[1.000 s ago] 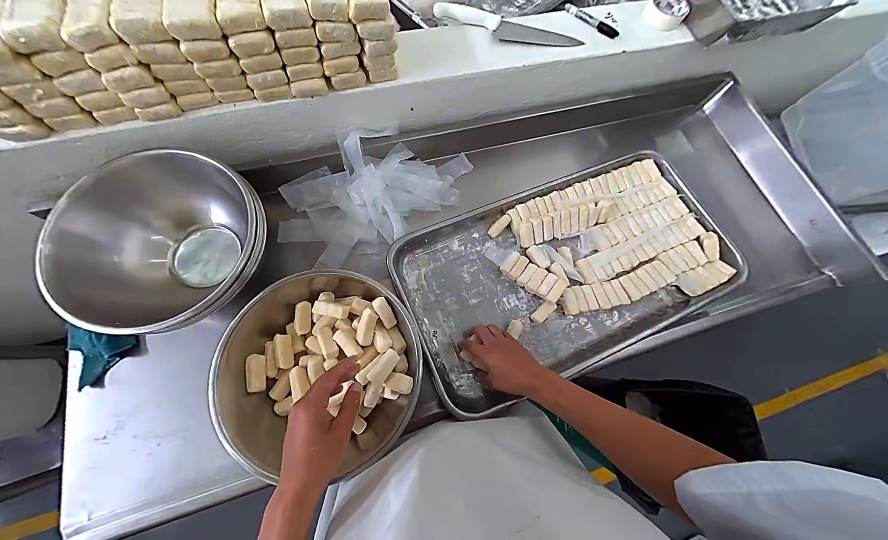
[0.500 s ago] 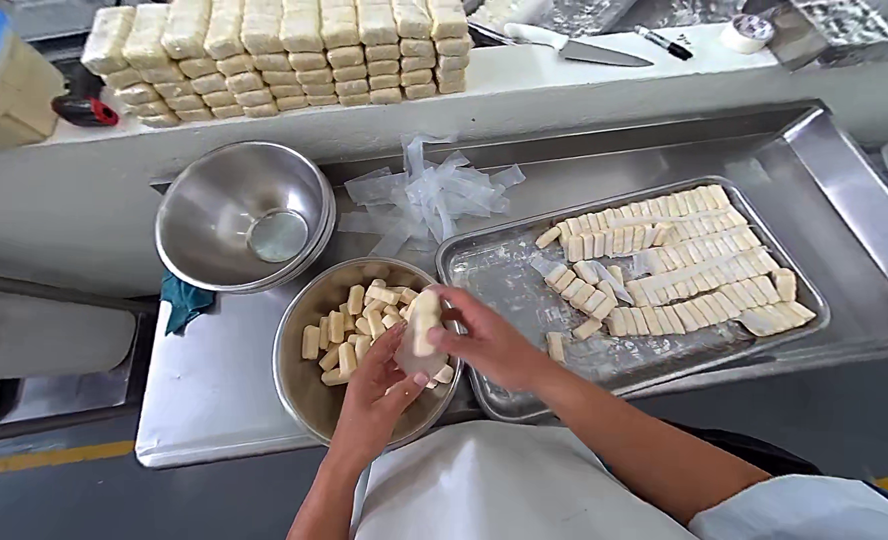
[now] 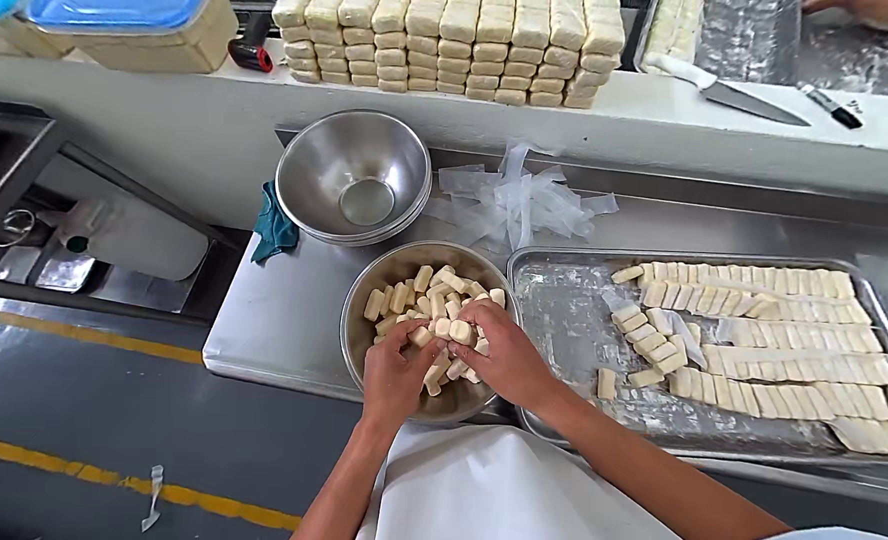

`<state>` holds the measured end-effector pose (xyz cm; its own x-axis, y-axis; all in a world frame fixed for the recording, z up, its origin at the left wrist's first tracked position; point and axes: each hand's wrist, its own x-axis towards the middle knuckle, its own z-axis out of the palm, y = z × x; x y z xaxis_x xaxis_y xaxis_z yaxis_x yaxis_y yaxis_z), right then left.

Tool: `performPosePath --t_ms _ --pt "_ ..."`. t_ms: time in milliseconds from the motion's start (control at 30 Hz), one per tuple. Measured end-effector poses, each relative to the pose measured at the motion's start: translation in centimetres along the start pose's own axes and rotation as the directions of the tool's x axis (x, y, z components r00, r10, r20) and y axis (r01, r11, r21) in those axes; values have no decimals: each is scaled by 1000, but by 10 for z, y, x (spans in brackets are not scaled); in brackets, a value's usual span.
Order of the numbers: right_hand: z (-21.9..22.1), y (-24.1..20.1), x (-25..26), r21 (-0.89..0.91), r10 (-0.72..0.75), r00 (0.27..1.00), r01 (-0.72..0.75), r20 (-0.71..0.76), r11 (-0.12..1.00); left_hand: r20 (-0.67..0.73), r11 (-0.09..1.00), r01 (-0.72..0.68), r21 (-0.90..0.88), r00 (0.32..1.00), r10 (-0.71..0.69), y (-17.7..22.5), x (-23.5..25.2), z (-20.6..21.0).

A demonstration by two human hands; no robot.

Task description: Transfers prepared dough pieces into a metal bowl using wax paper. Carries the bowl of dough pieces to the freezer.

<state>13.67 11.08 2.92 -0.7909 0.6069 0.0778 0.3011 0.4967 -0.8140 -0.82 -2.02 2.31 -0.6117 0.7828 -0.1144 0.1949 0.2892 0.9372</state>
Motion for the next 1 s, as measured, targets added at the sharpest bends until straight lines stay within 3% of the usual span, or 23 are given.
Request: performPosePath --t_ms 133,267,400,467,567,700,833,1000 --pt "-1 -2 -1 312 188 981 -192 44 930 -29 999 -22 30 999 23 -1 1 -3" --pt "-11 7 2 364 287 957 -285 52 886 -62 994 -82 74 994 86 -6 6 -11" --pt "-18 5 2 501 265 948 -318 176 805 100 996 -71 50 993 66 -2 10 -16" --pt "-13 -1 2 516 242 945 -322 218 794 196 998 -49 -38 979 56 3 10 -8" --pt "-5 -5 5 369 212 966 -254 150 894 177 990 -71 -118 980 91 6 9 4" --pt "2 0 2 58 69 997 -67 -36 996 18 989 -122 80 992 121 5 6 13" --pt "-7 1 4 164 188 981 -177 -53 971 -55 952 -85 293 993 105 1 12 -1" --pt "-25 18 1 175 188 981 -177 -46 969 -82 790 -177 586 958 276 -14 19 -16"
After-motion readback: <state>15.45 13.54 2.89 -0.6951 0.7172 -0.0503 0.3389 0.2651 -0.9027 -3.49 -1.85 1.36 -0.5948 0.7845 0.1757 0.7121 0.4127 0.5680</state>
